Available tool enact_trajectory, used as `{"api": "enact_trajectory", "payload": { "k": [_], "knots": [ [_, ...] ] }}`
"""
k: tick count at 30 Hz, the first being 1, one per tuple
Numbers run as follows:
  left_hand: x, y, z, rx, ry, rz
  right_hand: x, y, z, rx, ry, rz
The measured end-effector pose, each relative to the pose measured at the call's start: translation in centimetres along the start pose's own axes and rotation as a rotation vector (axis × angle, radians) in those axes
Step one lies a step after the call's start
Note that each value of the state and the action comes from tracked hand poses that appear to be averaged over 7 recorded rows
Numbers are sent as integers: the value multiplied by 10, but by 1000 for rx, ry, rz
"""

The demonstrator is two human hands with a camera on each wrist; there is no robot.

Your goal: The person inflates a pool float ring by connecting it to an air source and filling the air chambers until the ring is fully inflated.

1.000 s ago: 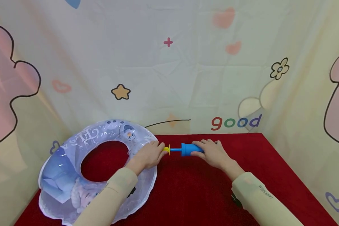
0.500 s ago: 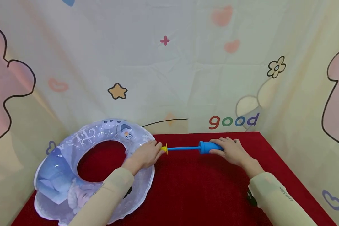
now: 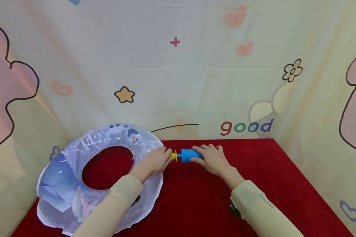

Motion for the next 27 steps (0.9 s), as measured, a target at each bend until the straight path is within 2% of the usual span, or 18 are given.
{"api": "enact_trajectory", "payload": {
  "k": [3, 7, 13, 18, 27],
  "knots": [
    [1, 0, -3, -6, 16, -6, 11, 1, -12, -10, 4, -4],
    [2, -2, -3, -5, -2, 2, 9, 0, -9, 35, -5, -24],
    [2, -5, 4, 15, -46, 32, -16, -2, 22, 115, -18, -30],
    [0, -2, 6, 20, -78, 72, -39, 3, 51, 122, -14, -25],
    [3, 0, 2, -14, -68, 64, -63, 24, 87, 110, -37, 11]
  ]
}}
Point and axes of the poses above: each hand's wrist, its own x-axis towards the middle knuckle, its own y-axis out of the back of the hand, z = x × y, the point moved 8 cm from there along x, towards the middle knuckle, and after that the axes turned 11 degrees about y, right-handed, at the moved point
